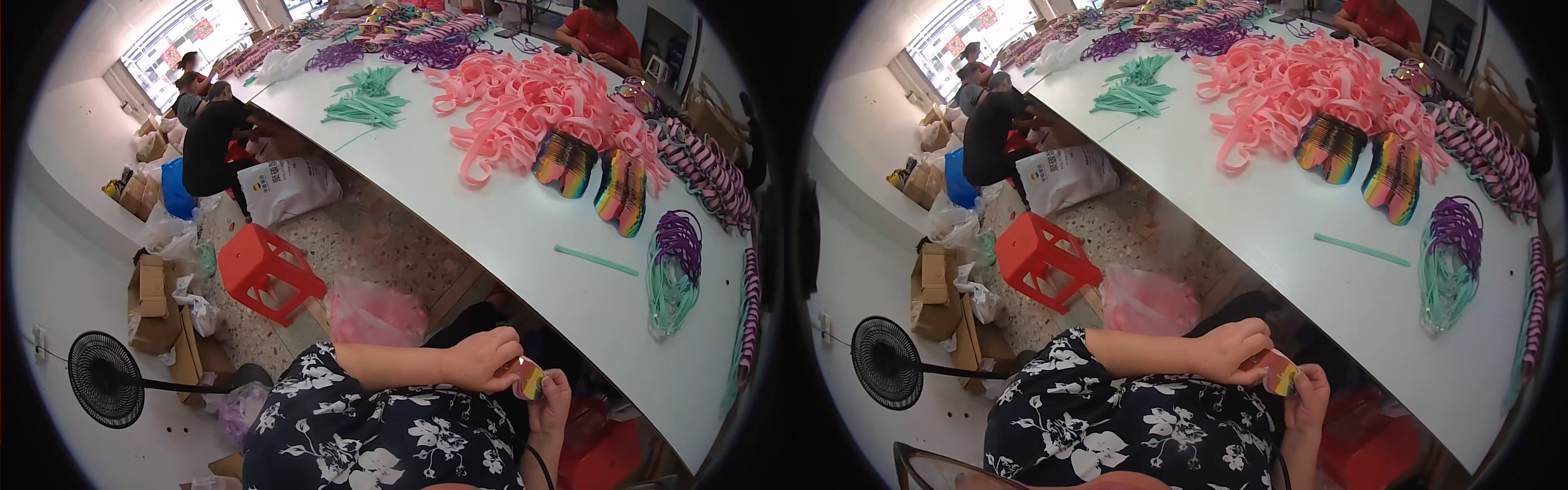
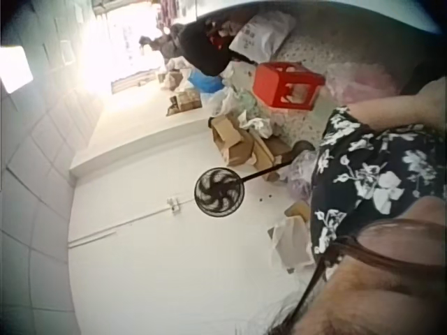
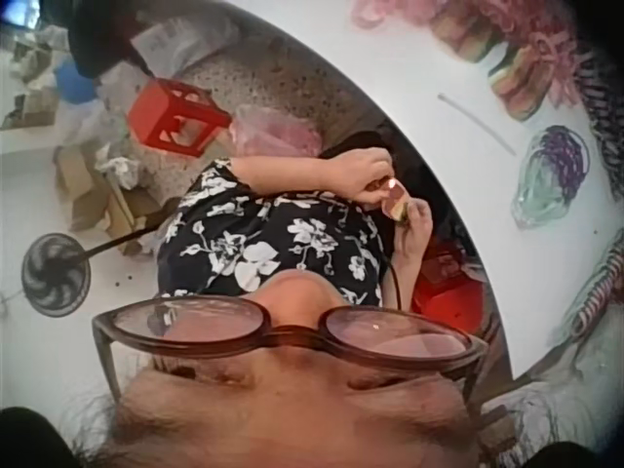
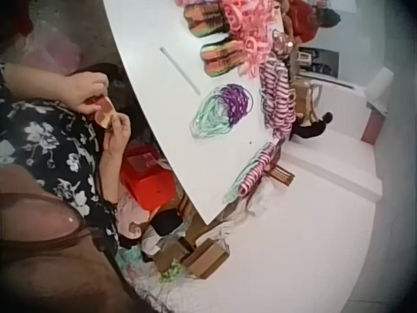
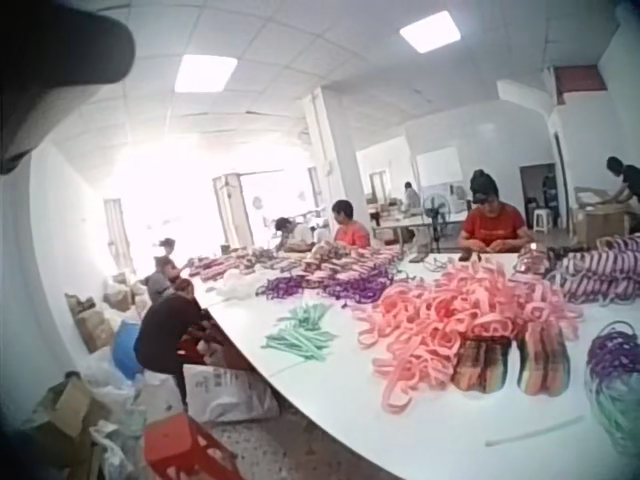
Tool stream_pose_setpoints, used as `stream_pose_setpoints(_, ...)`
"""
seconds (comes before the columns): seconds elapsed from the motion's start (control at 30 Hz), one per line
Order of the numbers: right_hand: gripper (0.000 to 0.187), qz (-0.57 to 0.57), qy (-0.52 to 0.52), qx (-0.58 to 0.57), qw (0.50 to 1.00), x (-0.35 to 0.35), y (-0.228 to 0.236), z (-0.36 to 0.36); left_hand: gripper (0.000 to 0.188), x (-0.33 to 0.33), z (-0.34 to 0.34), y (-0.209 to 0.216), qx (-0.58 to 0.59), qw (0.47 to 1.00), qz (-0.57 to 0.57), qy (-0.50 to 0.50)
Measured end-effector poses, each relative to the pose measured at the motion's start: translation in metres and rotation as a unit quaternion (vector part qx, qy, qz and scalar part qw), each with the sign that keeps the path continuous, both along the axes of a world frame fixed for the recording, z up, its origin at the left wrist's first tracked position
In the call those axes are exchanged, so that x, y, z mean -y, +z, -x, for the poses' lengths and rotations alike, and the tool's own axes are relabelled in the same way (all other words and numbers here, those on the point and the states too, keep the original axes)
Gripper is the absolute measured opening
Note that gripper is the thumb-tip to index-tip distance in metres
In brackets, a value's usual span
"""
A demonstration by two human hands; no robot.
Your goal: Assemble components of swimming goggles by attaching straps to the lenses.
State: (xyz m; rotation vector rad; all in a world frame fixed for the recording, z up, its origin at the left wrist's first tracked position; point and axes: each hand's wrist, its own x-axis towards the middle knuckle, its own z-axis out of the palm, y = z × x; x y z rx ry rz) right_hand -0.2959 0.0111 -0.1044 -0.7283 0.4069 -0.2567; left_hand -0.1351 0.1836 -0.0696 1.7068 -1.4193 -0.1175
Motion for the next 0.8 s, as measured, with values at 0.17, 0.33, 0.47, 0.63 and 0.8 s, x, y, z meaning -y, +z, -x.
stream_pose_setpoints(0.17,0.007,-0.001,-0.007,-0.023,1.0,0.006,-0.011,0.003,0.042,-0.002,-0.001,0.001,0.015,1.0,0.003,-0.013)
stream_pose_setpoints(0.33,0.007,0.019,-0.042,-0.024,0.999,-0.003,-0.008,0.001,0.032,-0.004,0.0,0.0,-0.03,0.999,0.024,0.004)
stream_pose_setpoints(0.47,0.007,0.022,-0.044,0.024,0.999,-0.005,-0.013,0.006,0.031,-0.004,0.003,-0.003,-0.09,0.996,-0.002,0.019)
stream_pose_setpoints(0.63,0.007,0.014,-0.087,0.011,0.996,-0.013,-0.004,0.01,0.033,0.001,0.016,-0.01,-0.092,0.995,-0.024,0.038)
stream_pose_setpoints(0.8,0.01,0.053,-0.074,-0.014,0.996,-0.009,-0.006,0.022,0.034,-0.001,0.014,-0.008,-0.045,0.998,-0.034,0.028)
